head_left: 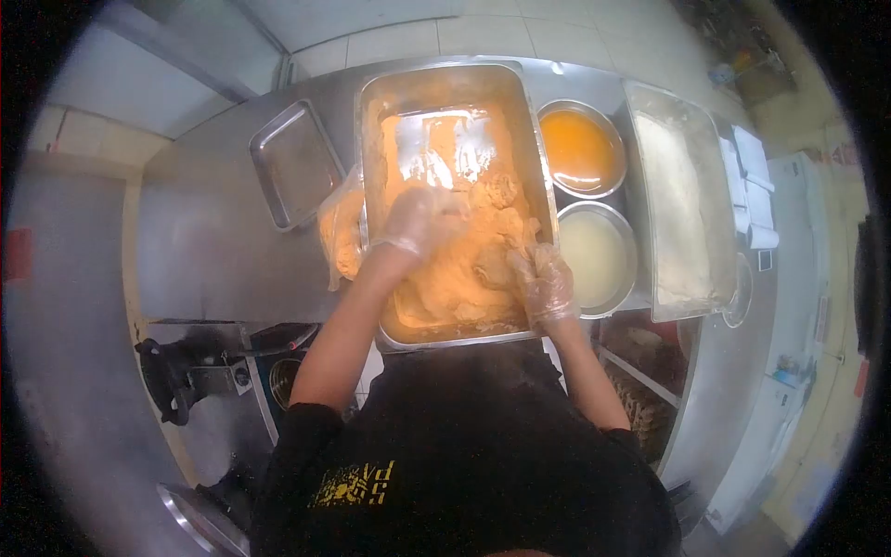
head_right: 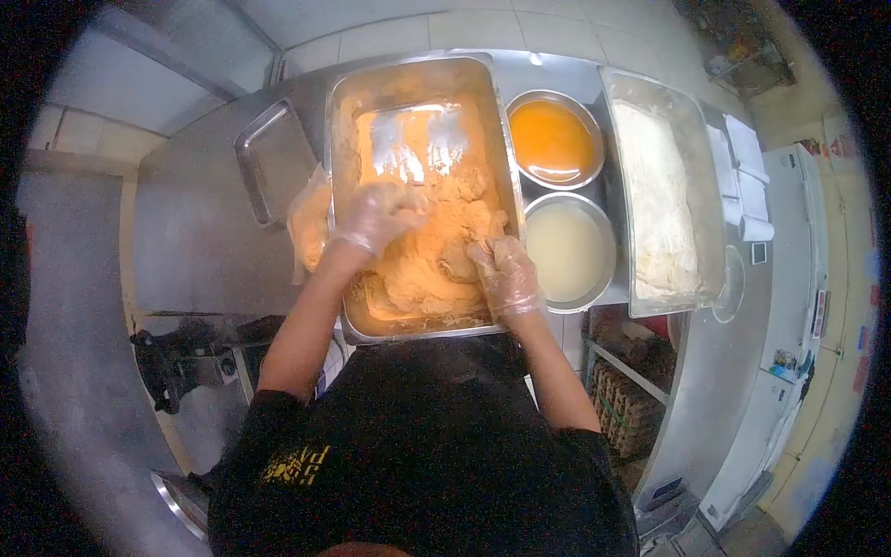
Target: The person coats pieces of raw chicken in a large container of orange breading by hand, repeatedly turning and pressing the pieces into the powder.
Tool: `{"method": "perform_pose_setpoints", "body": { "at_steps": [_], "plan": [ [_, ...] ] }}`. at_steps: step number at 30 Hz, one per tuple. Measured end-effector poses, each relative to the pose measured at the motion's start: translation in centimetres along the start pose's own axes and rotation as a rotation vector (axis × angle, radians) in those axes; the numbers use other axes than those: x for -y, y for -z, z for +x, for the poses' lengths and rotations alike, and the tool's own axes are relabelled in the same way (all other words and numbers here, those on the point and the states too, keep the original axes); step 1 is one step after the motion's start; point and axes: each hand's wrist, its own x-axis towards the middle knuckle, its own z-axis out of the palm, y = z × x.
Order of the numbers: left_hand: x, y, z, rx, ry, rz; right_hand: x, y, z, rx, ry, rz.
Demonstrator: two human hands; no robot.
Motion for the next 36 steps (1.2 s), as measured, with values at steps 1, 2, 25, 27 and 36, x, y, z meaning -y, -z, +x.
{"method": "perform_pose_setpoints", "body": {
  "at_steps": [1,2,25,27,36],
  "plan": [
    [-0.8,-0.3,-0.2,0.074,-0.040,0.151,-0.2,-0.1,-0.1,-0.008,0.016,0.002],
    [0.0,-2.2,-0.7,0.120,-0.071,0.234,-0.3,0.0,-0.2,0.004,0.019,-0.013],
    [-3.0,2.2,-4.2,0.102,0.203,-0.416,1.6,0.8,0.9,0.028,-0.059,0.244],
    [-2.3,1.6,-3.3,0.148,0.218,-0.505,2.9,1.8,2.2,0.081,-0.069,0.183],
    [1.0,-3.1,-1.2,-0.029,0.205,-0.439,1.9,1.6,2.4,0.065,0.182,0.116]
  ]
}}
